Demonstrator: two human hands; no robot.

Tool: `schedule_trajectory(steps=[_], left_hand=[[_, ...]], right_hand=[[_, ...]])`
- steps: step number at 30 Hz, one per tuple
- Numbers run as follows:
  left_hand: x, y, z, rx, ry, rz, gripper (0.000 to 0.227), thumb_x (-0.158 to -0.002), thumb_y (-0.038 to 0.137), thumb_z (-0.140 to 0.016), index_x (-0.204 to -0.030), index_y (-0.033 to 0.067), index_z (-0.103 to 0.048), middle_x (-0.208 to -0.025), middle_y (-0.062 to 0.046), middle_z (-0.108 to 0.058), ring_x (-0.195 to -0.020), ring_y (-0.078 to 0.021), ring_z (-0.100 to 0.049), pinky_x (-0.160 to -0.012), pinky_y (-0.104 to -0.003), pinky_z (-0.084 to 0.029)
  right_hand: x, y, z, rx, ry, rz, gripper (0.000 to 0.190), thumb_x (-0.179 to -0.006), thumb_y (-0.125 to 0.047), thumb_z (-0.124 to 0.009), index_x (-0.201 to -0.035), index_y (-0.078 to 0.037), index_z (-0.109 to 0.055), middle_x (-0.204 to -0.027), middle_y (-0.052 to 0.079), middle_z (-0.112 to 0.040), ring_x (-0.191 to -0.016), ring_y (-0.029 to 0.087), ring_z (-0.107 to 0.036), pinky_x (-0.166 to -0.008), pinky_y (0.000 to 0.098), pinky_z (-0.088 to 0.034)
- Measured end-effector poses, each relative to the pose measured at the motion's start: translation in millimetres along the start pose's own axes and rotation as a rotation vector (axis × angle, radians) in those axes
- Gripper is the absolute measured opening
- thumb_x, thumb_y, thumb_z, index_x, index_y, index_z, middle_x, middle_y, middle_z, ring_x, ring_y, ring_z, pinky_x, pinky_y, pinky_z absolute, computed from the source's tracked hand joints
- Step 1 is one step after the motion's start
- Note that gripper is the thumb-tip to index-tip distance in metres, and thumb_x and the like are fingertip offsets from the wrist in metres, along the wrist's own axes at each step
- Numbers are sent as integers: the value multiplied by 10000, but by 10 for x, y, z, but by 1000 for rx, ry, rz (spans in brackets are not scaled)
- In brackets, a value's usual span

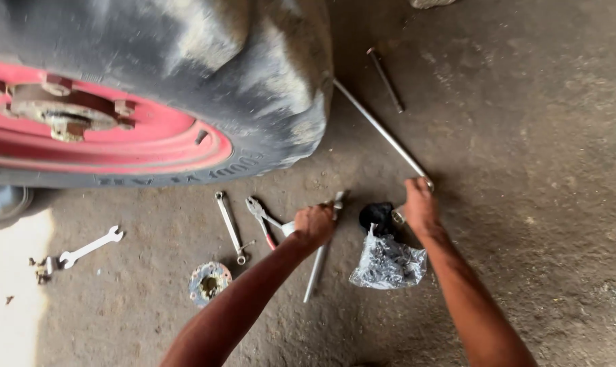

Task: The recorder is maintaining a tractor by repairing the wheel hub, removing and cleaning components, and using various hand tools.

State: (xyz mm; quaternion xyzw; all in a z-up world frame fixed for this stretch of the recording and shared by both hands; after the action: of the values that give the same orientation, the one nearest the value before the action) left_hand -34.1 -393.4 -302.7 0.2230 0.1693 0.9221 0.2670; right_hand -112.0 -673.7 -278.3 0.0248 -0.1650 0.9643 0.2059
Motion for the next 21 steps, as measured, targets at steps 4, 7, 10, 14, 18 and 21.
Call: schedule_trajectory(steps=[4, 7, 10, 14, 18, 21], left_hand=[[149, 265, -465, -182, -46, -290, 329, -995, 224, -485, -1230, 59, -645, -1049, -211, -701, -856, -360, -731, -730, -481, -591], [554, 402, -286, -341, 31, -443, 380, -1107, 286, -461, -1327, 12, -605, -992, -195, -686, -832, -327, -715, -675, -463, -595], [785, 451, 82, -180, -67, -374, 363, -1130, 303, -441, -1326, 69, -636, -1103, -174, -700, -885, -285, -726, -670, -444, -595], [1073, 483, 545, 581, -120, -305, 658, -894, 134, -538, -1523, 71, -358, -1431, -265, -508, -895, -351, -732, -627, -393, -655], [1586, 821, 1600, 579, 38, -405, 766, -885, 273, -690, -1503, 30, -309, -1361, -323, -536, -904, -409, -711, -654, -428, -624], [1708, 538, 1897, 713, 106, -270, 778, -956, 378, -708, -1485, -51, -332, -1004, -311, -710, -901, -410, -698, -756, -501, -552]], right_hand=[[256, -207, 519, 284, 80, 153, 486, -729, -50, -696, -1209, -122, -666, -1340, 180, -581, -1204, 390, -527, -957, 507, -445], [299, -321, 522, 578, 35, 353, 336, -805, -108, -687, -1136, -163, -694, -1253, 101, -638, -1263, 312, -547, -1098, 513, -360], [385, -522, 449, 572, -80, 484, 206, -906, -142, -652, -1108, -148, -693, -1138, 50, -685, -1203, 251, -617, -1226, 505, -331], [662, -1457, 1021, -14, -118, 368, 235, -948, -207, -674, -1111, -40, -696, -1068, 130, -729, -934, 316, -697, -842, 434, -560], [926, -2535, 1338, -372, -129, 222, 324, -886, -245, -725, -1123, -25, -703, -939, 86, -767, -822, 215, -753, -743, 359, -584], [1033, -3118, 1429, -801, -99, 253, 286, -941, -222, -745, -1116, 5, -748, -918, 99, -724, -792, 156, -665, -723, 326, -524]])
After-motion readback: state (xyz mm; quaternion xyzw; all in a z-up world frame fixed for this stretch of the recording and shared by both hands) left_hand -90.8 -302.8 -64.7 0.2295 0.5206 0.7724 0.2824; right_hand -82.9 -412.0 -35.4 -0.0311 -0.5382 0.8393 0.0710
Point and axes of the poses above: each hand's wrist, its own x-axis away from the middle knuckle, its own z-axis out of the back of the hand, y = z × x, the point moved 9 cm from there along -x, towards the middle knuckle
